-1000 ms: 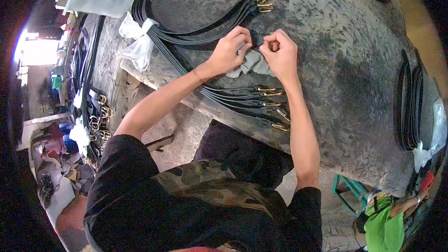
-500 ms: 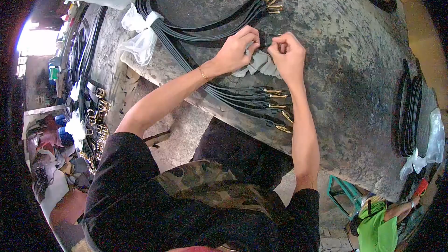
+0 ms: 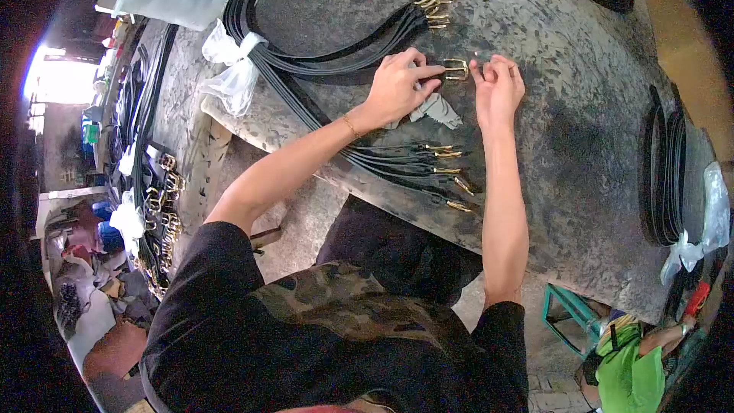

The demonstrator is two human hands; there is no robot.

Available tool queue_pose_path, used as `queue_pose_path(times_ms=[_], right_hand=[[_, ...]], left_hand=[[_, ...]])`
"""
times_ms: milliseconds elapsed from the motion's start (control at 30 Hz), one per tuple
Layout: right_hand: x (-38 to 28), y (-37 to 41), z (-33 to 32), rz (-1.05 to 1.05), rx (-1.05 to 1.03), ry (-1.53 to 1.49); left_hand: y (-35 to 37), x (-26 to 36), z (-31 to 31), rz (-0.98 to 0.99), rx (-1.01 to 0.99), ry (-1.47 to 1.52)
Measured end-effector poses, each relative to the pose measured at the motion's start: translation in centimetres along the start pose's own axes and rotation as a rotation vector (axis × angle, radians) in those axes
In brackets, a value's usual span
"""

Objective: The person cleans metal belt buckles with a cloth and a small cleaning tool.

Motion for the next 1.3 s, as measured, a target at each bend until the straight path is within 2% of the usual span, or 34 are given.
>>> queue_pose_path(times_ms=[300, 500, 567, 600, 767, 833, 867, 900, 967, 1000, 1300], right_hand=[[0.3, -0.2, 0.2, 0.024, -0.054, -0.004], [0.3, -0.1, 0.1, 0.046, -0.046, -0.009], [0.1, 0.0, 0.3, 0.044, -0.015, -0.011], [0.0, 0.1, 0.3, 0.048, -0.004, -0.023], [0.3, 0.2, 0.2, 0.048, -0.014, -0.04], [0.5, -0.2, 0.7, -0.027, -0.125, 0.105], [-0.1, 0.5, 1.5, -0.075, -0.081, 0.287], [0.2, 0.5, 1.6, -0.075, -0.077, 0.283], [-0.4, 1.5, 3.9, -0.291, -0.213, 0.799], [-0.4, 1.9, 4.2, -0.29, -0.2, 0.897], [-0.4, 2.5, 5.1, -0.328, -0.206, 1.036]], left_hand=[[-0.1, 2.6, 0.2, 0.182, 0.051, -0.161], [-0.3, 1.5, 0.4, 0.11, 0.036, -0.073], [-0.4, 0.6, 0.3, 0.049, 0.003, 0.064], [-0.3, -0.6, 0.7, -0.072, -0.053, 0.135], [-0.2, -1.0, 0.4, -0.089, -0.019, 0.106], [-0.2, -1.6, 0.3, -0.169, -0.01, 0.15], [-0.2, -2.0, 0.5, -0.219, -0.024, 0.156], [-0.4, -2.0, 0.6, -0.218, -0.029, 0.154], [-0.4, -1.9, 0.4, -0.216, -0.006, 0.147], [-0.4, -1.8, 0.4, -0.221, -0.011, 0.147], [-0.3, -1.8, 0.2, -0.227, 0.009, 0.166]])
Point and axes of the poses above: each hand's wrist, its own y-axis away from the middle knuckle, its own z-axis out of the palm, x = y × z, the point moved 10 cm from there along -y, towards the middle knuckle, and after that the axes turned 3 degrees about y, right-handed, at the moved point
